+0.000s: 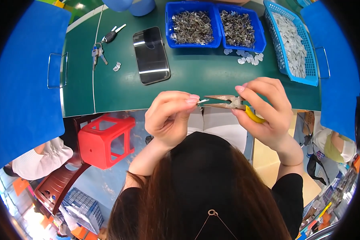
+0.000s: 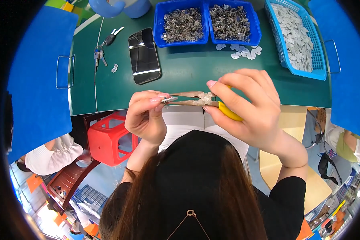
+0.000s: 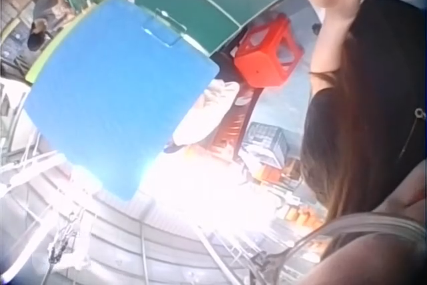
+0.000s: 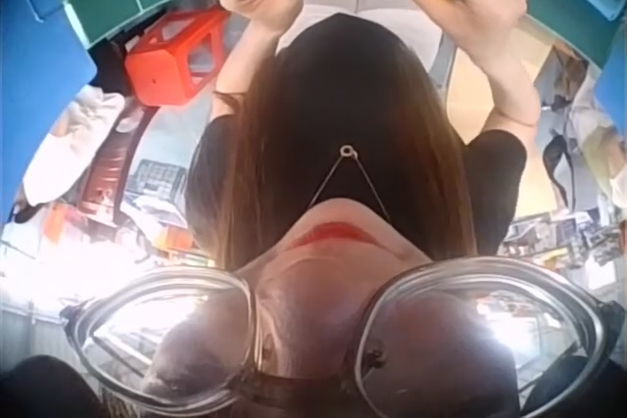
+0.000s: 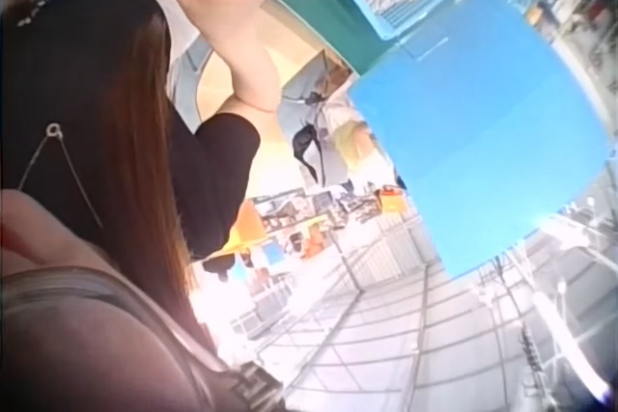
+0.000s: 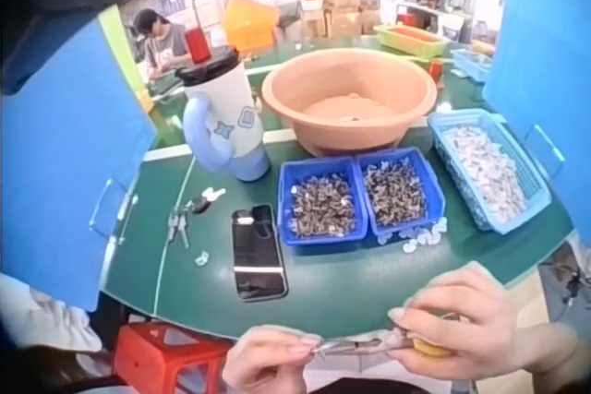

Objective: The person is using pliers to assemble small metal and plastic components into larger pieces.

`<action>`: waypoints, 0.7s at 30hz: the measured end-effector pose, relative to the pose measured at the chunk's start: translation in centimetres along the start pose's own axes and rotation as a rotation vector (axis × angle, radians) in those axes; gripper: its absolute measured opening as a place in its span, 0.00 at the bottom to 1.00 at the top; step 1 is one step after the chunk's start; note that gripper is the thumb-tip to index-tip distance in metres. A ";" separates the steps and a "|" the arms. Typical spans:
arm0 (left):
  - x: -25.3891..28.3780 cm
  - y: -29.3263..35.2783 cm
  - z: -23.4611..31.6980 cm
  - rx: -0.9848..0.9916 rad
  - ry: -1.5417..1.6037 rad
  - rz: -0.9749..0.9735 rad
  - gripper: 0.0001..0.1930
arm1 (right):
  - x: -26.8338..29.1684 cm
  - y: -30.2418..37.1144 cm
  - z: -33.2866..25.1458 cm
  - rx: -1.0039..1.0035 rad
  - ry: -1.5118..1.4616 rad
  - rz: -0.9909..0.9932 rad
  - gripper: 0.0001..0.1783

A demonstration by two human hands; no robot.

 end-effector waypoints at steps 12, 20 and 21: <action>0.1 0.1 0.4 0.007 -0.029 0.016 0.08 | 1.0 -0.7 -2.1 0.139 0.220 -0.045 0.27; -0.2 -0.3 0.7 0.004 -0.075 -0.022 0.08 | 1.5 -1.0 -2.3 0.121 0.250 -0.097 0.27; -0.2 -0.3 0.6 0.006 -0.075 -0.023 0.08 | 1.6 -1.0 -2.2 0.118 0.254 -0.100 0.27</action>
Point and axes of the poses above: each hand's wrist, its own y-axis away from the middle knuckle, its own x-axis out of the back of the hand, z = x × y, the point moved 8 cm from there along -y, towards the middle knuckle, and after that the axes turned 4 degrees about -z, right-handed, at the moved point
